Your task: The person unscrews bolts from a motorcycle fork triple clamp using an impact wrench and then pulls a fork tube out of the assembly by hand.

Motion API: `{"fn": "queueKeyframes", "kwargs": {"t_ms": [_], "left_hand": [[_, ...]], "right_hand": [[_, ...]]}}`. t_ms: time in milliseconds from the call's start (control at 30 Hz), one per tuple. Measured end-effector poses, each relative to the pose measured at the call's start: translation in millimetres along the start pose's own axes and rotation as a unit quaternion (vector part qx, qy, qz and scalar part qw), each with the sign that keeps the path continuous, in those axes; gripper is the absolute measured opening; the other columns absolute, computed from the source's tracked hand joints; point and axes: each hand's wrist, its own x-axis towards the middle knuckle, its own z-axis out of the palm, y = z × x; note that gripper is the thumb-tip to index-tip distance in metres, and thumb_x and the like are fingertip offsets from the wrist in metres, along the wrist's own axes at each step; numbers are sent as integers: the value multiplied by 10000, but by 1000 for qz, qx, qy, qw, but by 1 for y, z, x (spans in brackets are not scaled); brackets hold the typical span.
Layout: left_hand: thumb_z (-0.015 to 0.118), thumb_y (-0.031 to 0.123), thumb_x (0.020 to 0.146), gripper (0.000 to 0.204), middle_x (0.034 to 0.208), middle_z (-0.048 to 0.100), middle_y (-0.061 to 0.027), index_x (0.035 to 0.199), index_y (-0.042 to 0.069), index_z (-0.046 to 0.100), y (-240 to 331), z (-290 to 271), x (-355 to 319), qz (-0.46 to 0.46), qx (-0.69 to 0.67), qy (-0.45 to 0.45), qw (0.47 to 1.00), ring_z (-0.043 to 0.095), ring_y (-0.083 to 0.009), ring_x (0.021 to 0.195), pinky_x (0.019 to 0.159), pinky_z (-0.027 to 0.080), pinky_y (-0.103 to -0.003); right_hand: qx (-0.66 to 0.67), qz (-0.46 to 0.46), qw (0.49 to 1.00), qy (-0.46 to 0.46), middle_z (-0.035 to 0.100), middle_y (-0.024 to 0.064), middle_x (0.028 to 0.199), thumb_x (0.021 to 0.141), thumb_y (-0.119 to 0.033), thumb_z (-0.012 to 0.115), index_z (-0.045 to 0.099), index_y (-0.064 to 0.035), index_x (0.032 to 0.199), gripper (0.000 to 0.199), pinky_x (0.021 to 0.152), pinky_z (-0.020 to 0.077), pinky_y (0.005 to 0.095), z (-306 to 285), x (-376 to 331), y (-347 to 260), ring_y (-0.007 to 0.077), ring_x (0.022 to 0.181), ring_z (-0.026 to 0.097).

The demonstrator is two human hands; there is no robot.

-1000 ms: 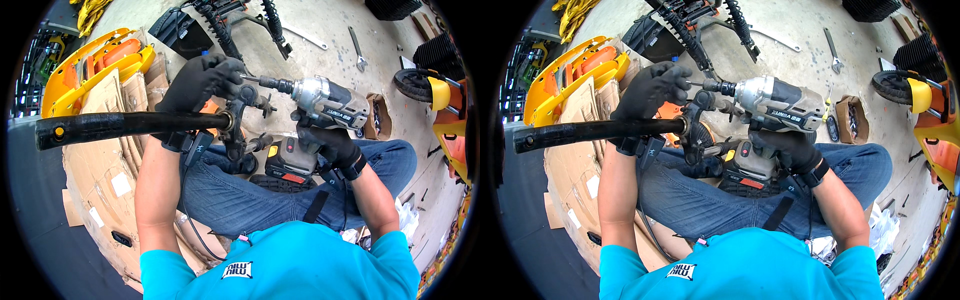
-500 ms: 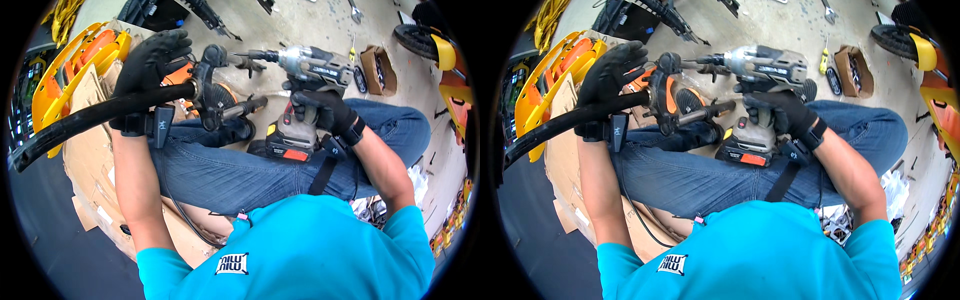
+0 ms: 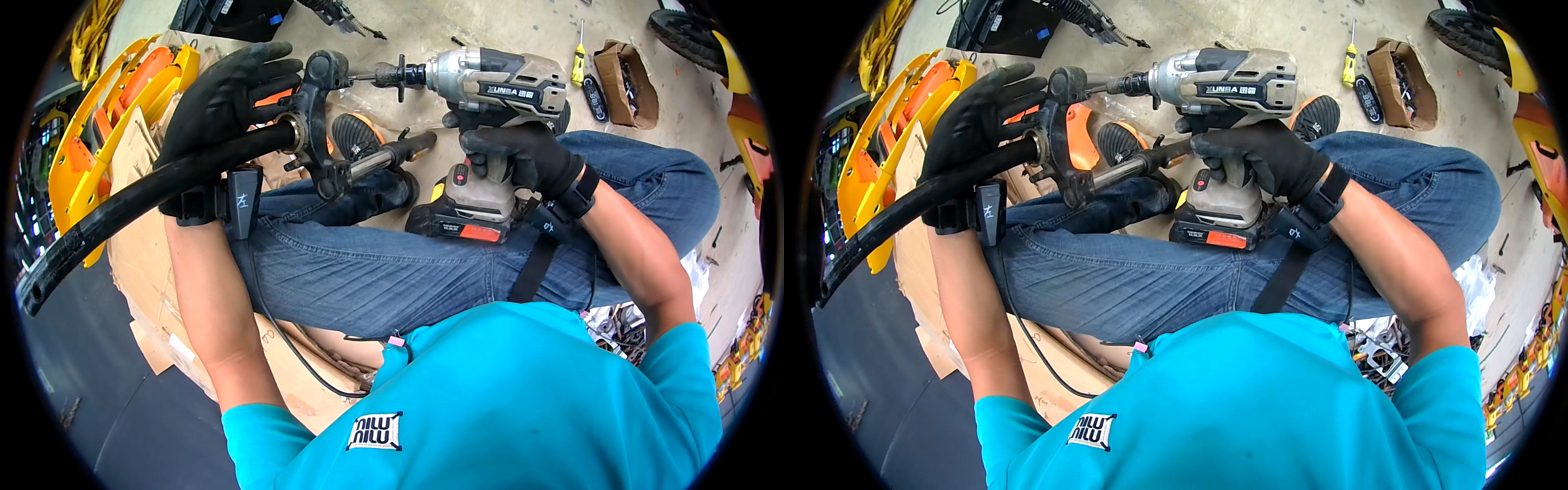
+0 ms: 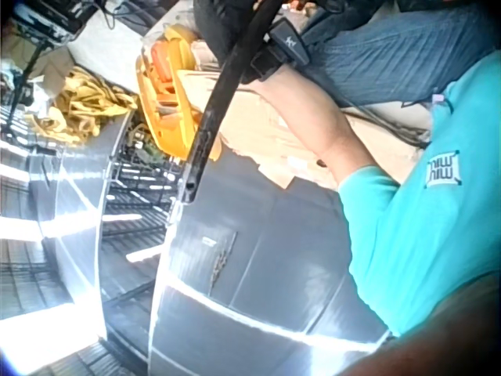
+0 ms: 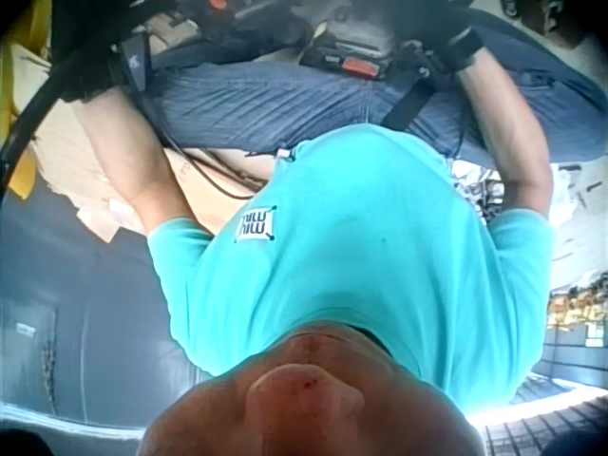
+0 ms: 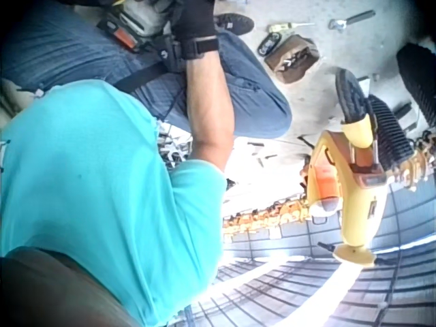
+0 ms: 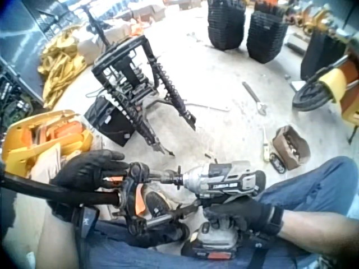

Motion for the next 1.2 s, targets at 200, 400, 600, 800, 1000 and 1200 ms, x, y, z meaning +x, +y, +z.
{"fn": "queueKeyframes", "kwargs": {"t_ms": [200,400,600,800,1000,1200], "left_hand": [[804,-17,716,736,1259,641,-134,1379,-3,483,5,0,2,-69,-50,11,996,638,-198,1142,963,549,-318],[794,-10,737,736,1279,625,-146,1395,-7,463,-2,-5,1,-43,-44,-4,998,619,-216,1178,985,542,-336],[790,-26,741,735,1296,612,-156,1397,-15,456,5,-3,2,-70,-71,-8,995,607,-220,1200,1007,529,-339],[764,-36,767,718,1319,595,-164,1409,-10,444,1,-6,4,-56,-78,-23,995,584,-228,1234,1037,508,-359],[729,19,826,654,1359,563,-166,1412,-9,439,-4,-7,3,-65,-200,-40,977,552,-256,1272,1050,497,-383],[700,29,851,621,1393,530,-170,1410,-11,434,-1,-2,3,-94,-267,-18,959,532,-265,1292,1067,482,-387]], "right_hand": [[-24,-3,1000,11,656,101,961,896,-112,681,608,43,1221,367,717,590,298,1,1,1,143,827,634],[-15,10,1000,22,658,103,975,893,-118,687,612,42,1211,364,704,593,308,-2,1,6,150,834,638],[-13,-10,999,30,650,95,959,889,-137,698,600,32,1223,386,670,588,300,7,0,5,149,818,642],[48,39,998,2,639,80,885,911,-140,679,582,27,1234,377,614,560,285,2,2,9,149,733,635],[112,92,989,-10,627,37,848,993,-204,571,517,6,1320,391,677,533,287,17,-5,4,107,736,611],[239,109,964,-30,632,55,912,980,-246,611,569,-28,1300,389,740,562,309,34,-14,3,134,818,632]]}}
